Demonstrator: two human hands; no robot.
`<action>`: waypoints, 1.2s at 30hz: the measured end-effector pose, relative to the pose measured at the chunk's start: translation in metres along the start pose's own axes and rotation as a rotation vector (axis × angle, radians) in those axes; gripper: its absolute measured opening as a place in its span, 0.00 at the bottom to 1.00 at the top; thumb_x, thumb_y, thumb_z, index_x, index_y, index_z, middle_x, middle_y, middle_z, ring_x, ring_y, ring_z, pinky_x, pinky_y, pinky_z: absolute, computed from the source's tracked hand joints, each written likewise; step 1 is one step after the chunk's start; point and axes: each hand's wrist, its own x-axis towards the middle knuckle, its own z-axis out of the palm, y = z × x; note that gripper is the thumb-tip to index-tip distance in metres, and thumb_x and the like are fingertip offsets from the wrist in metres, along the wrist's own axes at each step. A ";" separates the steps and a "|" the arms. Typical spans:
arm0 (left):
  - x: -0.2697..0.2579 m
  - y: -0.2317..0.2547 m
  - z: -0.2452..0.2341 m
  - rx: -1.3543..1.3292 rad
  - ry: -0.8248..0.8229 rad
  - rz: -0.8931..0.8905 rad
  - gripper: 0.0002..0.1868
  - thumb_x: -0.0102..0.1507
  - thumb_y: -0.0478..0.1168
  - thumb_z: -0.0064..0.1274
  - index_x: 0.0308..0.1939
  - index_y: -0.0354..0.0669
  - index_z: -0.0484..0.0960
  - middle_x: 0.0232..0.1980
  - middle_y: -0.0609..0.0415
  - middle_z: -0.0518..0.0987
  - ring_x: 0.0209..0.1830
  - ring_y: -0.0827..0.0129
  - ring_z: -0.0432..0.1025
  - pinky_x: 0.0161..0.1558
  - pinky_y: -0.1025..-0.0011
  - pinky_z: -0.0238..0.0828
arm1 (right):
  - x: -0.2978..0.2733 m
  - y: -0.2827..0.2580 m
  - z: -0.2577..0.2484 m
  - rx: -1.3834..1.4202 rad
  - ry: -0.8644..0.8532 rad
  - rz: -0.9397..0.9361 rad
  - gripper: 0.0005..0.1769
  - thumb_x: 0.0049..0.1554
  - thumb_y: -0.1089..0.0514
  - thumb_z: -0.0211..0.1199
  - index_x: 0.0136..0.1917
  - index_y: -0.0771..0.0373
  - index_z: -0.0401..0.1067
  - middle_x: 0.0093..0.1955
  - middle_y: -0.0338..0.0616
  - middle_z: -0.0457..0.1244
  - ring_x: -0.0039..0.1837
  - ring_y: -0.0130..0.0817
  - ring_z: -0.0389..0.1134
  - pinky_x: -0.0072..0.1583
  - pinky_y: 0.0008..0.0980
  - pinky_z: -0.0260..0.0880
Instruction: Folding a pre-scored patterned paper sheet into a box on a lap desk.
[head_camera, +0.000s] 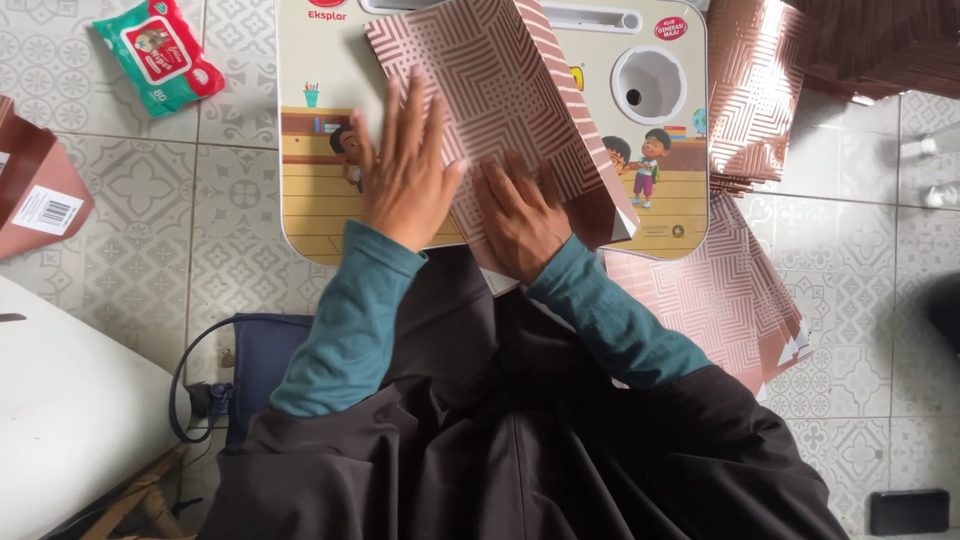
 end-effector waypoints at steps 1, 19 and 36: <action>0.001 0.002 0.009 0.001 -0.001 -0.002 0.41 0.68 0.53 0.60 0.79 0.38 0.63 0.84 0.46 0.42 0.84 0.50 0.36 0.75 0.29 0.35 | 0.005 0.000 -0.003 0.002 0.000 -0.001 0.22 0.64 0.53 0.50 0.65 0.66 0.72 0.67 0.50 0.63 0.71 0.54 0.64 0.68 0.63 0.60; 0.032 0.021 0.042 0.256 0.136 0.011 0.33 0.62 0.52 0.58 0.65 0.32 0.76 0.74 0.35 0.67 0.74 0.40 0.59 0.74 0.34 0.38 | -0.067 -0.030 -0.035 0.033 0.020 0.096 0.21 0.71 0.60 0.43 0.73 0.65 0.66 0.77 0.51 0.58 0.77 0.45 0.62 0.70 0.47 0.62; 0.064 0.063 0.061 0.008 0.169 -0.006 0.43 0.67 0.47 0.58 0.79 0.36 0.53 0.76 0.37 0.61 0.78 0.48 0.53 0.75 0.46 0.47 | -0.079 -0.007 -0.027 0.257 0.230 0.056 0.11 0.66 0.56 0.56 0.44 0.61 0.74 0.50 0.49 0.67 0.56 0.50 0.71 0.53 0.42 0.72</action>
